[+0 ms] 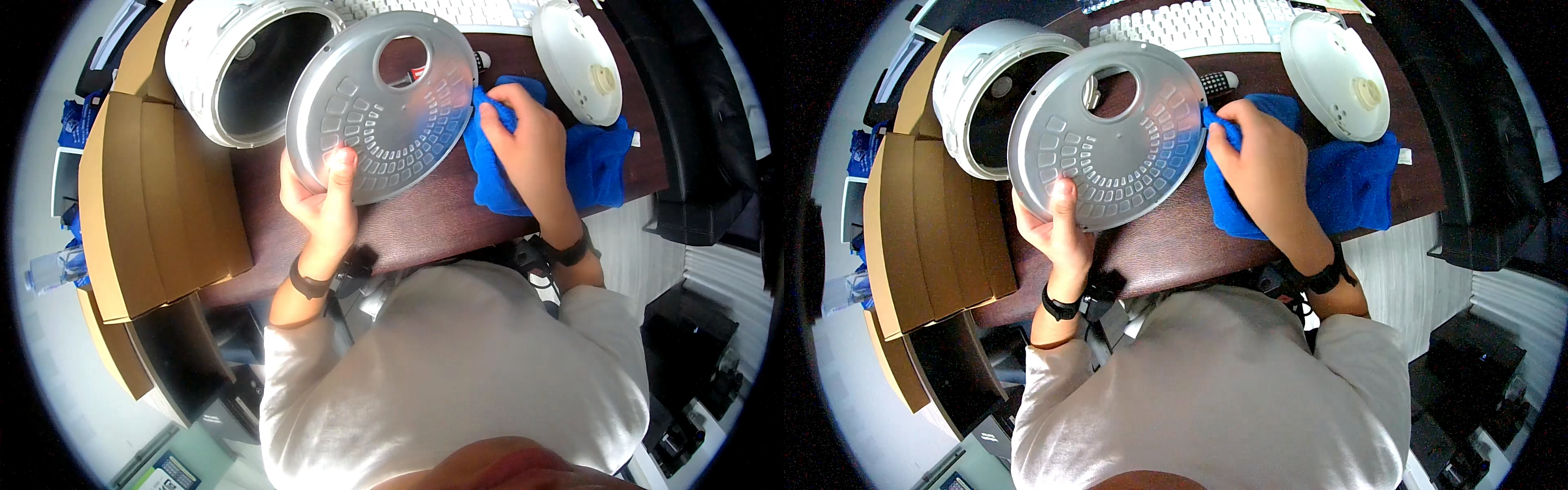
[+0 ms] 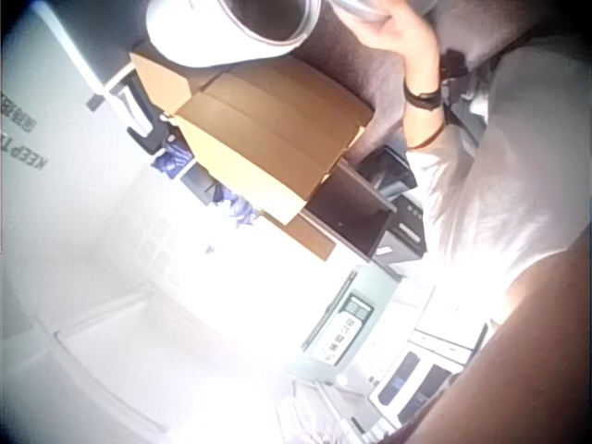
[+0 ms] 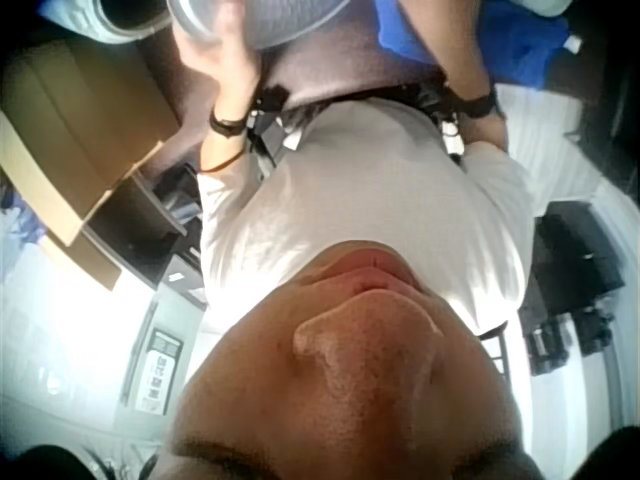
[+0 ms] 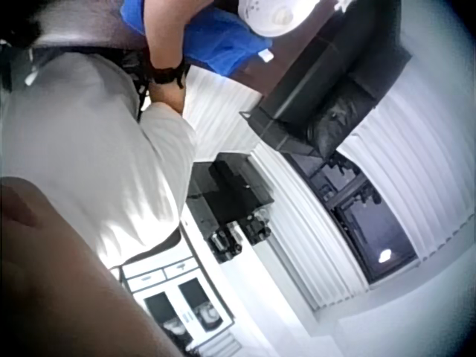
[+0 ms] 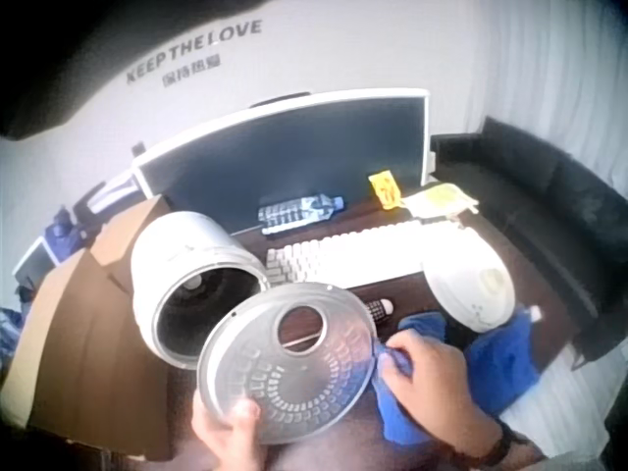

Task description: The person uses a screwdriver to remove screws from a circular metal cover, then wipes the cover with a blue cloth. The person places the cover back onto a white cylindrical appliance and begins reinserting screws.

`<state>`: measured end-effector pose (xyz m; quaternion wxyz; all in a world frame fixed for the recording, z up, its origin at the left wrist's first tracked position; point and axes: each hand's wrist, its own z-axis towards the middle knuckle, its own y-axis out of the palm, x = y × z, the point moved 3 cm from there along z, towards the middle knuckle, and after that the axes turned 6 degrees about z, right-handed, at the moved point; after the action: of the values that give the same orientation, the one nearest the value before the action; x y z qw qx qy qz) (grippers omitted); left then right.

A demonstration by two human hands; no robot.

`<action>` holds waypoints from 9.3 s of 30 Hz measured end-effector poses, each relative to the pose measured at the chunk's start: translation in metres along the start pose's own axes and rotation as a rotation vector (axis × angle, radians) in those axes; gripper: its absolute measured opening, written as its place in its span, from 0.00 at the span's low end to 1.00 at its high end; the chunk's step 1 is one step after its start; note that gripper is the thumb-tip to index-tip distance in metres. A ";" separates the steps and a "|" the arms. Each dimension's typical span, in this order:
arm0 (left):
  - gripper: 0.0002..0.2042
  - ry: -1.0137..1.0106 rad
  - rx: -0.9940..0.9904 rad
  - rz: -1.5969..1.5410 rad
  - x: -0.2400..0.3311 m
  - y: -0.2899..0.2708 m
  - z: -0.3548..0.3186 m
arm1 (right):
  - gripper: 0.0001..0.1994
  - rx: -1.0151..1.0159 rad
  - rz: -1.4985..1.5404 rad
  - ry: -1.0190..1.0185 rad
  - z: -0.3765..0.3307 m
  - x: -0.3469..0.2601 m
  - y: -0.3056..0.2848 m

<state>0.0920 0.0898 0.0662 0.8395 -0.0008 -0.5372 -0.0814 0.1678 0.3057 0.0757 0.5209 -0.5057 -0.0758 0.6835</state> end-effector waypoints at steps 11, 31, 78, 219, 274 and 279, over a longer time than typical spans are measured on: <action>0.14 -0.079 0.107 -0.131 -0.002 0.002 0.001 | 0.07 0.060 0.025 -0.033 -0.008 -0.012 0.016; 0.17 -0.008 0.098 -0.087 0.000 0.003 -0.003 | 0.08 -0.025 0.100 0.021 -0.007 -0.007 0.015; 0.20 0.033 0.183 -0.325 0.000 0.008 0.004 | 0.08 -0.066 0.648 0.106 -0.040 -0.057 0.071; 0.09 0.375 0.323 0.770 0.002 -0.085 0.070 | 0.08 0.076 0.593 -0.394 0.114 -0.052 0.135; 0.08 0.426 0.206 0.432 0.010 -0.100 0.062 | 0.08 -0.178 0.590 -0.454 0.117 -0.050 0.101; 0.06 0.388 0.257 0.442 0.008 -0.102 0.062 | 0.07 -0.264 0.426 -0.587 0.124 -0.058 0.088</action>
<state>0.0256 -0.0070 0.0910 0.9169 0.0042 -0.3597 0.1729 0.0133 0.2737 0.1153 0.2539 -0.3557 -0.2020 0.8764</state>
